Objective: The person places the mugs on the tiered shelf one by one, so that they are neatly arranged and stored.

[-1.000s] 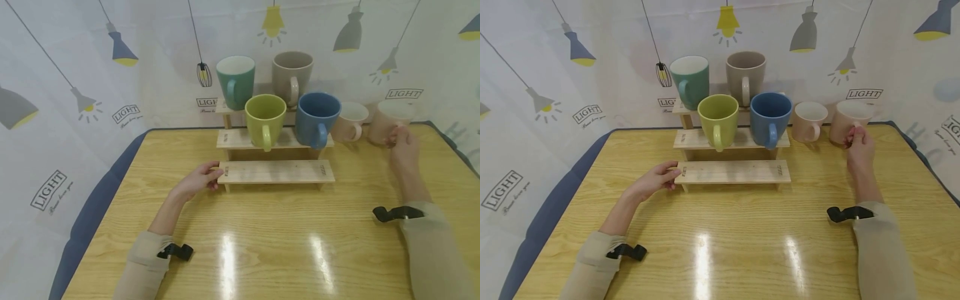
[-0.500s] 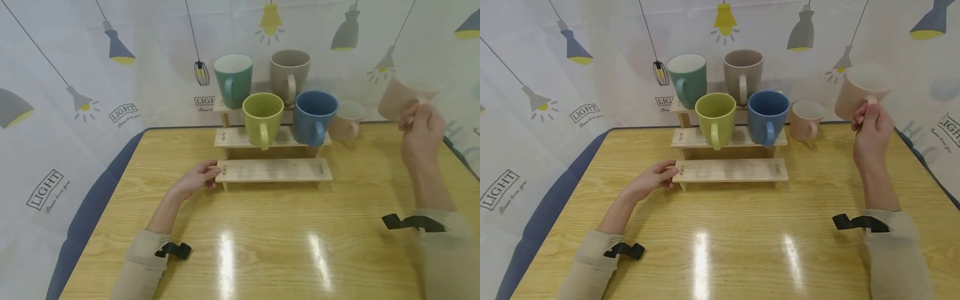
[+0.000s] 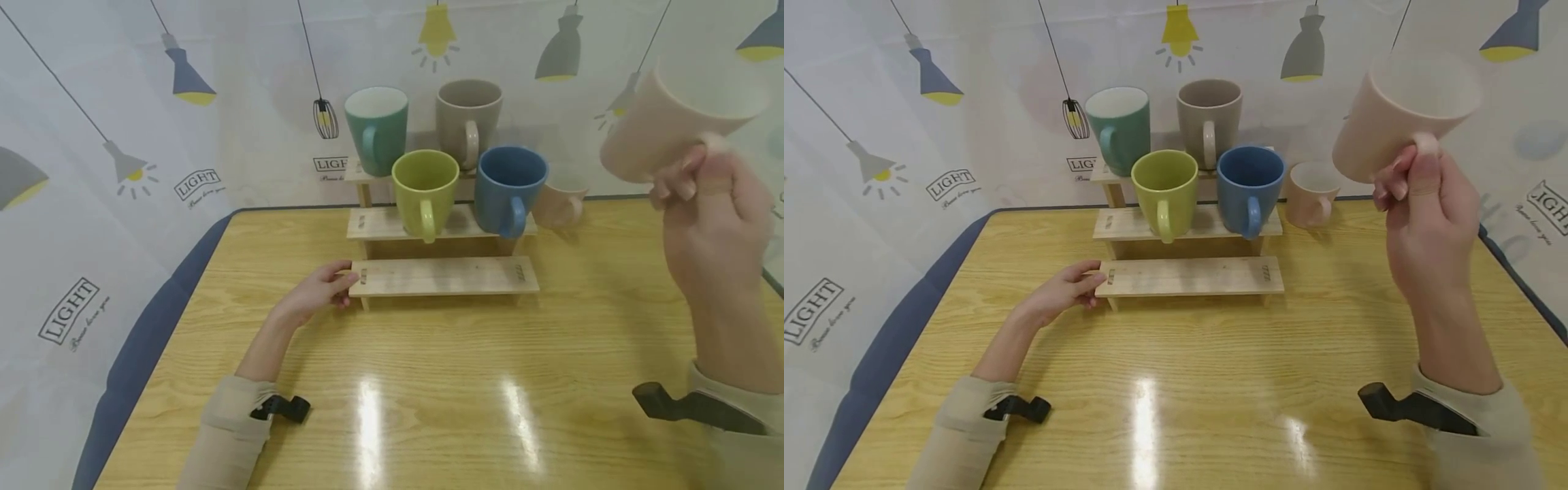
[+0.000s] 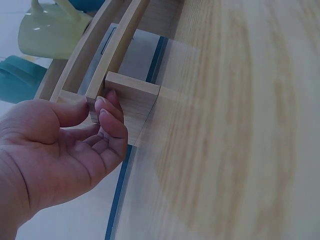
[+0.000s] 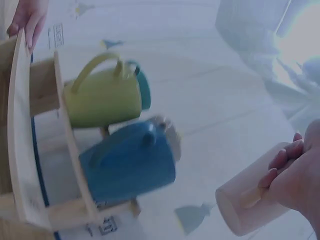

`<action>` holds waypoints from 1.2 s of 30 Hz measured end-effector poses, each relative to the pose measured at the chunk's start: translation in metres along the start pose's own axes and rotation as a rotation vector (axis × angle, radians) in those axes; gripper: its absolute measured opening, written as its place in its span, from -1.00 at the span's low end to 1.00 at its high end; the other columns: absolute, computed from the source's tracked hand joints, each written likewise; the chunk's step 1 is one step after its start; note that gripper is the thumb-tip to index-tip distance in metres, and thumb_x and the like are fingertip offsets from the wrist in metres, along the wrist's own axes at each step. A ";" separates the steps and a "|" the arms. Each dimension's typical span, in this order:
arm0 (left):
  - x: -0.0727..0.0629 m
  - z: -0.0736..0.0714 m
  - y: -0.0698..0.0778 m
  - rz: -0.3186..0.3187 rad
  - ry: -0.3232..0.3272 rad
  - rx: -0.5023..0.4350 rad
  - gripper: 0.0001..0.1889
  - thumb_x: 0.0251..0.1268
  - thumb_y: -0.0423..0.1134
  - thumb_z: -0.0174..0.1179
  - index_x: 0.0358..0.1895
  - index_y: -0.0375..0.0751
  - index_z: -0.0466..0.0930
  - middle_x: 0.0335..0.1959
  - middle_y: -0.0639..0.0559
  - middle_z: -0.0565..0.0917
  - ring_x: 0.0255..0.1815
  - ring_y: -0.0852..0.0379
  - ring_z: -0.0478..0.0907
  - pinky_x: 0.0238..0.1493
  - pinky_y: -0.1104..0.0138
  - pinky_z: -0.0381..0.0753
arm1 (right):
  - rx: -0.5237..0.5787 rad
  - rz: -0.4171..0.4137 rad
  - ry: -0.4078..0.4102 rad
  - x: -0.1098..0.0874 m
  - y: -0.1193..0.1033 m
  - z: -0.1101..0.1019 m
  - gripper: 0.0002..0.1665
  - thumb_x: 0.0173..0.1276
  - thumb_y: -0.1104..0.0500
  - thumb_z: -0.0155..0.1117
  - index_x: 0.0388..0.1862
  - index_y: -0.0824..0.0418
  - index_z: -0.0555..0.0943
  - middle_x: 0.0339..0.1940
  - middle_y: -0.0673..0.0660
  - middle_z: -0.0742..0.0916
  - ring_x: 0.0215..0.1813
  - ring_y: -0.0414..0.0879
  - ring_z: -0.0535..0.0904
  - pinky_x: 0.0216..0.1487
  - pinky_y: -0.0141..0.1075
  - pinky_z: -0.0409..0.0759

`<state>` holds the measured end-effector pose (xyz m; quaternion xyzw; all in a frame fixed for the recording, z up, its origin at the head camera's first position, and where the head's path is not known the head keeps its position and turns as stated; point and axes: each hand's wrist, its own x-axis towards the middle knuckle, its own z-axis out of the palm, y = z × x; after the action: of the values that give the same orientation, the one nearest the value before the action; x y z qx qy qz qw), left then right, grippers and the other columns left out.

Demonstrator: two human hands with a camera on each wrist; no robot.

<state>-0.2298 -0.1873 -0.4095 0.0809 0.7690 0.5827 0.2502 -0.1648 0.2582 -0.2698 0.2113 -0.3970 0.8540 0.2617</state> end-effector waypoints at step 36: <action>0.001 0.002 0.000 0.001 -0.006 -0.021 -0.31 0.67 -0.16 -0.05 0.60 -0.43 -0.14 -0.19 -0.10 0.48 -0.32 0.13 0.47 -0.19 0.34 0.57 | -0.066 0.205 -0.500 -0.096 0.040 0.072 -0.71 0.64 0.44 -0.28 -0.18 0.47 0.44 -0.34 0.16 0.42 -0.23 0.02 0.31 -0.19 -0.24 0.28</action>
<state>-0.2298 -0.1855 -0.4105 0.0806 0.7620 0.5906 0.2529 -0.1045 0.1527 -0.3044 0.3658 -0.4962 0.7838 0.0745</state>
